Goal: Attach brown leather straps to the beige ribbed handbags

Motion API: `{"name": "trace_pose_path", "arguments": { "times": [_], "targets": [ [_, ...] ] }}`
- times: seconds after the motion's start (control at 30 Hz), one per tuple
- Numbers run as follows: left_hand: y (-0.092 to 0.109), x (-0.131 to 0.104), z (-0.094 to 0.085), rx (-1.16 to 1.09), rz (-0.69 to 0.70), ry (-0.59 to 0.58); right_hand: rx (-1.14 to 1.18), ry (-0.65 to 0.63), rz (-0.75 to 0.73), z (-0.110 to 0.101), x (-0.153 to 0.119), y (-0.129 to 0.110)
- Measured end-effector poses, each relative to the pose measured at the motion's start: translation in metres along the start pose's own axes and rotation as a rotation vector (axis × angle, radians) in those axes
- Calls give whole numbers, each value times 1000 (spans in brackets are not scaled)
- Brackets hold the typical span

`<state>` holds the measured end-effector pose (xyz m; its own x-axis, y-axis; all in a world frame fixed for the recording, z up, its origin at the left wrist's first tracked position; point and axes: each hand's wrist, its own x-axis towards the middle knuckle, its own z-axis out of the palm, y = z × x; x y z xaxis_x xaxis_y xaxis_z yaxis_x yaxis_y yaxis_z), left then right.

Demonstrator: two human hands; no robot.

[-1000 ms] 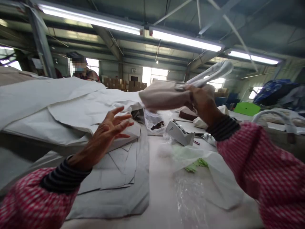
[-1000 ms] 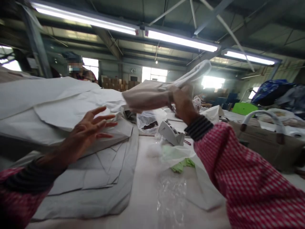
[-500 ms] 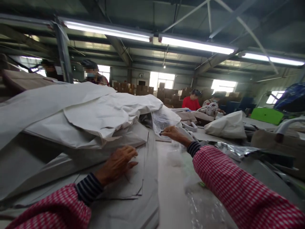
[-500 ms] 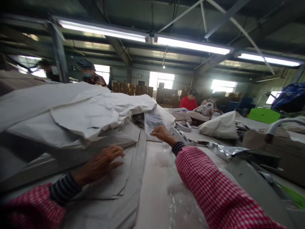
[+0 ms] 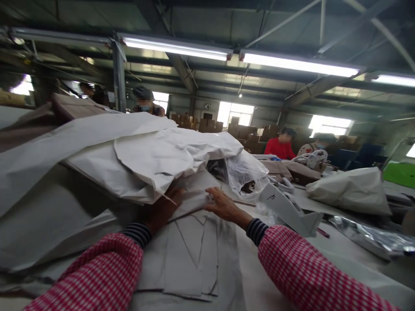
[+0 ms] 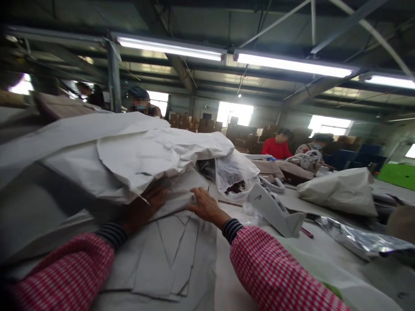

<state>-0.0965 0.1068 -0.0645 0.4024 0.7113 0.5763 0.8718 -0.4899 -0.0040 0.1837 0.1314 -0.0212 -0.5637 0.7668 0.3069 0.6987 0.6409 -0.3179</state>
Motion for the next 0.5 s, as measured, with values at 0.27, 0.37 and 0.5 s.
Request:
{"name": "trace_pose_path", "arguments": {
  "times": [0.27, 0.37, 0.5],
  "targets": [
    [43, -5, -16, 71, 11, -100, -74, -226, -77, 2, 3, -23],
    [50, -7, -17, 97, -17, -178, -61, -218, -86, -19, -15, -19],
    [42, -5, -16, 109, -94, -196, -147, -281, -122, -47, -62, -11]
  ]
}}
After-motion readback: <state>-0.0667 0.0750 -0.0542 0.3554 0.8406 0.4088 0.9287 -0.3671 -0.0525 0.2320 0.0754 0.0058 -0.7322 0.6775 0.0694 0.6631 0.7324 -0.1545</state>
